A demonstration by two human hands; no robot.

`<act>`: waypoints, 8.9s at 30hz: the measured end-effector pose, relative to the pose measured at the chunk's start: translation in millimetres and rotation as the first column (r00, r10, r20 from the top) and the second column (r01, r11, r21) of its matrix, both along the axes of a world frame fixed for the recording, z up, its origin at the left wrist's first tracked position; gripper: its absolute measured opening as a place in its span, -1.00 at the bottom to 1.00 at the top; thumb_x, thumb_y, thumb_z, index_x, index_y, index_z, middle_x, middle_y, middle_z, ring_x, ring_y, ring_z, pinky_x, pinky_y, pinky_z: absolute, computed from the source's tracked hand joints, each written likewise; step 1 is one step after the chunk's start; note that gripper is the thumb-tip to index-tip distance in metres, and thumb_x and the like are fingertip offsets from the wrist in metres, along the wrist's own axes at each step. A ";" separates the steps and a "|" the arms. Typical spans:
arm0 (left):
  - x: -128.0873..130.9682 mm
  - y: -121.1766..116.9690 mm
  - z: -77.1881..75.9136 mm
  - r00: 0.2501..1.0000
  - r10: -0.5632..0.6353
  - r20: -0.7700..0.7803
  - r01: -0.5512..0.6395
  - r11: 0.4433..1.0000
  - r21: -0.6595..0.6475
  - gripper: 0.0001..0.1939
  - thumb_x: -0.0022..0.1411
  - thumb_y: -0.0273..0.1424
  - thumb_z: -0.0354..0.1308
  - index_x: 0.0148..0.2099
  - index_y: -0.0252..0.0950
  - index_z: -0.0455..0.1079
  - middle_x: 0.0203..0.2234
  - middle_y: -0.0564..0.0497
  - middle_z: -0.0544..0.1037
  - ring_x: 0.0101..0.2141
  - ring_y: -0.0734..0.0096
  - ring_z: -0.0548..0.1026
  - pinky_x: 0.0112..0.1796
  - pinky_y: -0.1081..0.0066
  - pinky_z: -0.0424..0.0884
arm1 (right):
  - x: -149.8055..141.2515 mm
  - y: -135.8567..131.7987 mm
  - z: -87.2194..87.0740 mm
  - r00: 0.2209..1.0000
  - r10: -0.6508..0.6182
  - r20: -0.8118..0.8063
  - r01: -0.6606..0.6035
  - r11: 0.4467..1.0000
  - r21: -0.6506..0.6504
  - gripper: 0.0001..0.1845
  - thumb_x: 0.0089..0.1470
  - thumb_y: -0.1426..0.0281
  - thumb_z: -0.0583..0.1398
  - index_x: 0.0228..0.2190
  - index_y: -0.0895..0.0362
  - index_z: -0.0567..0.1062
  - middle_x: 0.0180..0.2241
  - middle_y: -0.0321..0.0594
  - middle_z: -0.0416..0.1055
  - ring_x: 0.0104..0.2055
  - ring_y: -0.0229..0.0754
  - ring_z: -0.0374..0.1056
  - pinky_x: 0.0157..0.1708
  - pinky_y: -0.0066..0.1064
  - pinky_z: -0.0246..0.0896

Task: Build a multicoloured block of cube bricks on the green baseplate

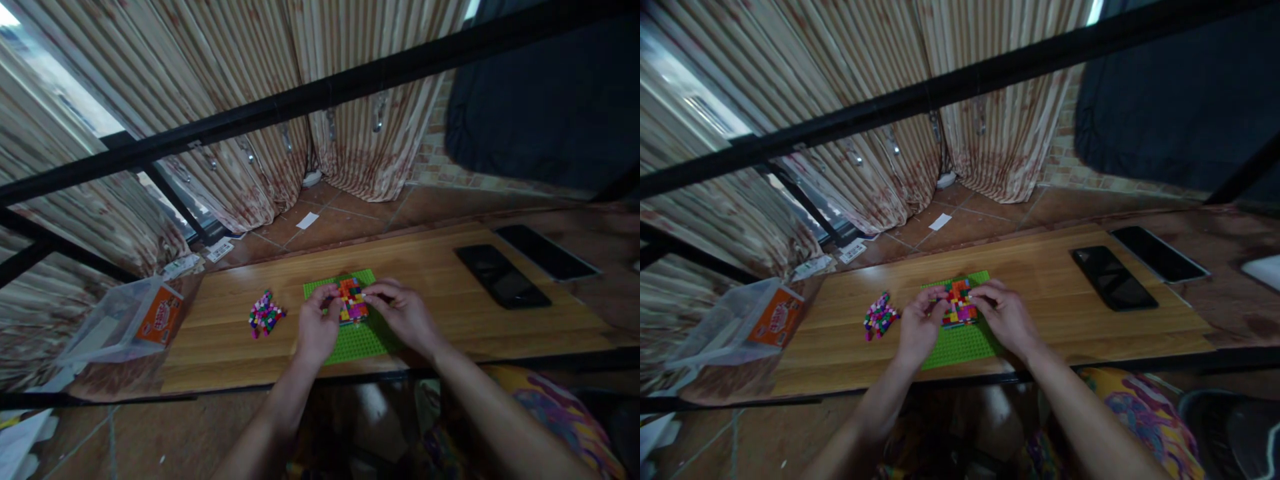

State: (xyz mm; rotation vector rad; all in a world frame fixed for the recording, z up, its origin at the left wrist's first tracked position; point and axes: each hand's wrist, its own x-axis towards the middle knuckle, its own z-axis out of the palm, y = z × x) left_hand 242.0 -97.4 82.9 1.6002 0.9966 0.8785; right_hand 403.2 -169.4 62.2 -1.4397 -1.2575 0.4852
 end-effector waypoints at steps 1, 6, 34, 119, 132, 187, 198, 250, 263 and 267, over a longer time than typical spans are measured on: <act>-5.2 0.8 -1.9 0.996 0.042 -0.076 -0.036 0.996 0.078 -0.81 0.17 -0.44 0.11 -0.13 -0.27 0.41 -0.23 -0.02 0.56 -0.23 0.41 0.52 -0.11 0.36 0.42 | 2.5 -0.1 -1.2 0.999 -0.021 0.026 0.021 1.000 -0.009 -0.80 0.11 0.24 0.20 -0.35 0.02 0.61 -0.31 -0.21 0.46 -0.22 -0.13 0.40 -0.21 -0.30 0.30; -24.0 1.6 -10.3 0.948 0.145 -0.285 -0.053 0.950 0.307 -0.69 0.17 -0.44 0.10 0.00 -0.26 0.37 -0.12 -0.06 0.50 -0.09 0.31 0.47 -0.01 0.29 0.37 | 4.4 1.1 -6.0 0.994 -0.048 0.101 0.052 0.998 -0.036 -0.85 0.08 0.26 0.23 -0.38 -0.01 0.62 -0.23 -0.20 0.39 -0.13 -0.11 0.36 -0.09 -0.24 0.27; -9.1 0.7 -40.8 0.994 0.072 -0.079 -0.075 0.997 -0.029 -0.50 0.16 -0.40 0.16 0.16 -0.30 0.28 -0.02 -0.14 0.51 -0.08 0.29 0.51 -0.01 0.24 0.42 | -7.0 23.9 -24.2 0.911 -0.034 -0.410 -0.022 0.991 -0.131 -0.70 -0.28 0.18 0.41 -0.52 0.09 0.52 -0.40 -0.29 0.46 -0.33 -0.19 0.37 -0.26 -0.30 0.30; -2.6 -7.0 -2.7 0.866 0.057 -0.497 0.287 0.757 0.586 -0.83 0.28 -0.37 0.10 -0.22 -0.08 0.54 -0.20 0.08 0.58 -0.13 0.36 0.44 0.01 0.18 0.20 | 3.4 10.4 -2.0 0.832 -0.156 -0.532 0.082 0.984 -0.159 -0.62 -0.27 0.08 0.39 -0.50 0.12 0.58 -0.59 -0.31 0.41 -0.52 -0.29 0.22 -0.48 -0.42 0.11; 8.4 -7.6 -0.5 0.800 0.124 -0.587 0.299 0.766 0.570 -0.82 0.25 -0.40 0.11 -0.34 -0.10 0.53 -0.21 0.10 0.60 -0.15 0.32 0.42 0.05 0.11 0.11 | 0.1 11.2 0.4 0.842 -0.125 -0.525 0.059 0.988 -0.141 -0.74 -0.21 0.16 0.36 -0.51 0.09 0.58 -0.58 -0.32 0.43 -0.50 -0.27 0.27 -0.42 -0.39 0.18; -113.7 57.6 -28.1 0.539 0.499 -0.678 -0.017 0.812 0.584 -0.76 0.19 -0.48 0.06 -0.16 -0.18 0.50 -0.16 -0.05 0.57 -0.14 0.23 0.46 -0.09 0.26 0.32 | -10.4 10.4 -19.7 0.876 -0.202 -0.437 0.077 0.955 -0.286 -0.47 -0.29 -0.04 0.34 -0.42 0.16 0.57 -0.46 -0.18 0.50 -0.47 -0.23 0.28 -0.45 -0.39 0.15; -142.0 102.3 -14.3 0.477 0.399 -0.783 -0.089 0.908 0.409 -0.70 0.17 -0.49 0.06 -0.08 -0.32 0.51 -0.12 -0.15 0.57 -0.09 0.22 0.49 -0.06 0.35 0.33 | -7.8 10.2 -17.9 0.886 -0.219 -0.409 0.088 0.945 -0.315 -0.52 -0.26 0.01 0.34 -0.43 0.16 0.59 -0.56 -0.24 0.43 -0.52 -0.26 0.22 -0.48 -0.40 0.12; -30.6 12.2 -26.7 0.958 0.260 -0.123 -0.261 0.965 0.005 -0.79 0.12 -0.49 0.14 -0.16 -0.30 0.46 -0.35 -0.02 0.61 -0.32 0.42 0.56 -0.22 0.42 0.46 | -18.4 2.1 -11.6 0.999 -0.007 -0.050 0.002 0.994 -0.108 -0.78 0.07 0.23 0.20 -0.38 0.05 0.61 -0.35 -0.19 0.54 -0.29 -0.12 0.44 -0.24 -0.28 0.31; -22.7 10.7 -37.8 0.982 0.148 -0.118 -0.158 0.984 -0.080 -0.81 0.17 -0.43 0.10 -0.17 -0.28 0.49 -0.37 0.04 0.62 -0.36 0.45 0.54 -0.25 0.44 0.46 | -23.4 3.2 -8.5 0.996 -0.084 0.040 0.089 0.988 -0.130 -0.81 0.06 0.27 0.19 -0.39 0.03 0.61 -0.36 -0.23 0.58 -0.36 -0.14 0.46 -0.30 -0.32 0.33; -21.6 10.6 -36.7 0.982 0.156 -0.104 -0.167 0.981 -0.100 -0.79 0.20 -0.37 0.11 -0.15 -0.30 0.48 -0.33 0.00 0.61 -0.32 0.42 0.55 -0.22 0.41 0.47 | -21.5 2.0 -11.9 0.997 -0.083 -0.008 0.080 0.983 -0.163 -0.77 0.06 0.24 0.18 -0.35 0.05 0.61 -0.34 -0.21 0.58 -0.35 -0.12 0.47 -0.31 -0.31 0.34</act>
